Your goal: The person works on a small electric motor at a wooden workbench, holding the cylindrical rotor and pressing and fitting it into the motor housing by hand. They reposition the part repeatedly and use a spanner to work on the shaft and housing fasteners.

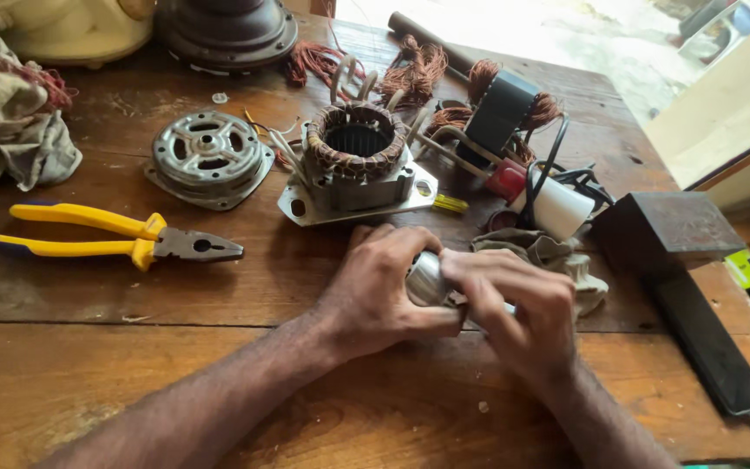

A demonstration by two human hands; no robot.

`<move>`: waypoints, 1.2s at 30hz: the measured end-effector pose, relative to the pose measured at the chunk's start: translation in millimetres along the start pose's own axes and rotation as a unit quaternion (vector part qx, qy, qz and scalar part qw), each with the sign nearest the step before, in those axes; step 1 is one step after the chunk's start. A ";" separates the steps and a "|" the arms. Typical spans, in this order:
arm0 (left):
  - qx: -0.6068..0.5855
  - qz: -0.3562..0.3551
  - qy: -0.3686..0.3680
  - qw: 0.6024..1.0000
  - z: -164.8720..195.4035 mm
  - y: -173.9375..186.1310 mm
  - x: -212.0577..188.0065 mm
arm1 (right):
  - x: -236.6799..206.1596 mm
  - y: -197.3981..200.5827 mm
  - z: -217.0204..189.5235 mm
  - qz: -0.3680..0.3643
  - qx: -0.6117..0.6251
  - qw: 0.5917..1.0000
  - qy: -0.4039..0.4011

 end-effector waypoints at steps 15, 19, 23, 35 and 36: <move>0.001 -0.021 0.002 1.000 -6.4 0.7 4.8 | -0.1 -3.6 -9.9 0.038 -0.055 0.991 0.117; 0.028 -0.037 0.019 0.999 -7.2 0.8 6.4 | 0.8 -6.6 -5.7 0.047 -0.044 0.983 0.174; 0.054 -0.010 -0.066 0.996 0.3 7.4 1.7 | -2.6 -6.1 1.2 0.024 -0.054 0.991 0.118; 0.084 -0.028 -0.076 0.993 4.8 10.2 4.3 | -2.3 4.8 -0.8 -0.002 -0.111 0.982 0.156; 0.102 -0.020 -0.080 0.991 6.3 10.8 3.5 | -2.2 5.4 2.3 -0.008 -0.105 0.985 0.137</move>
Point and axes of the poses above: each hand's wrist, its own x-axis towards the middle knuckle, its own y-axis out of the back of the hand, z = x × y, the point moved 4 cm from there along x, towards the middle knuckle, and after that the axes turned 15 degrees about -z, right-handed, at the moved point
